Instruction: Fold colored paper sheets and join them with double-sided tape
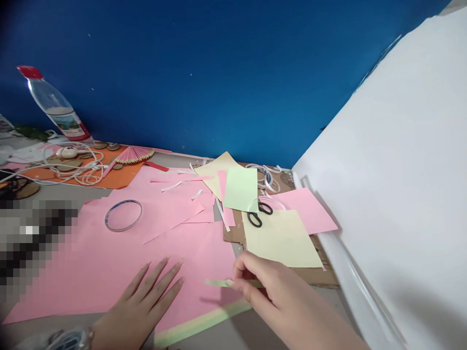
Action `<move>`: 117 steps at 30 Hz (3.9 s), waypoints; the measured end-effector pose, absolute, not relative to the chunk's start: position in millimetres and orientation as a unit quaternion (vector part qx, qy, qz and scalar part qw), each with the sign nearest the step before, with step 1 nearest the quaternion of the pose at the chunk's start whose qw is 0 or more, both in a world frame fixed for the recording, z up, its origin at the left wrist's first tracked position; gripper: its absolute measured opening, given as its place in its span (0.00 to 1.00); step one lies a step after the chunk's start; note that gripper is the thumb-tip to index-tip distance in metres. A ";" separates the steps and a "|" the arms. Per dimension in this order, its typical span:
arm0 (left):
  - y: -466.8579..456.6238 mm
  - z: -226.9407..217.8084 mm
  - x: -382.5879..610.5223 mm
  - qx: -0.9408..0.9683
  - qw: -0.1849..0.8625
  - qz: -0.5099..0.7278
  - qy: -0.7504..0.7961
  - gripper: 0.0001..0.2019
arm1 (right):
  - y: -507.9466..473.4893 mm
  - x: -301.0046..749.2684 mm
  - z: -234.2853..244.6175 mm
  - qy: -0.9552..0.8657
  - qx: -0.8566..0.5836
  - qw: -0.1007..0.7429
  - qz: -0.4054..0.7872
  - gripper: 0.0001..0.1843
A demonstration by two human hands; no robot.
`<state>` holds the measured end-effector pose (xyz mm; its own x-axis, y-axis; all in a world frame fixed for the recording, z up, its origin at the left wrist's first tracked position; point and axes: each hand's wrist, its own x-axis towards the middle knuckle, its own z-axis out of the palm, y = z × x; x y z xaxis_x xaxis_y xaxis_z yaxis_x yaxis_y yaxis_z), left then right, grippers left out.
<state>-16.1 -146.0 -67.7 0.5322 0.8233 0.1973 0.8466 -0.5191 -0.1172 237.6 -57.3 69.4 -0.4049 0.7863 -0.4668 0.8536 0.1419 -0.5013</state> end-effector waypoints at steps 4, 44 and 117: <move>-158.9 -64.3 -47.4 -0.880 0.138 -0.043 -0.452 0.26 | -58.4 232.8 66.1 0.751 0.538 0.038 -0.381 0.14; -130.0 -51.5 -54.5 -0.863 -0.018 -0.121 -0.490 0.28 | -13.5 103.2 -12.9 0.692 0.495 -0.075 -0.521 0.09; -129.5 -39.3 -62.6 -0.848 0.043 -0.066 -0.523 0.18 | -19.9 94.7 -4.4 0.740 0.533 -0.015 -0.409 0.10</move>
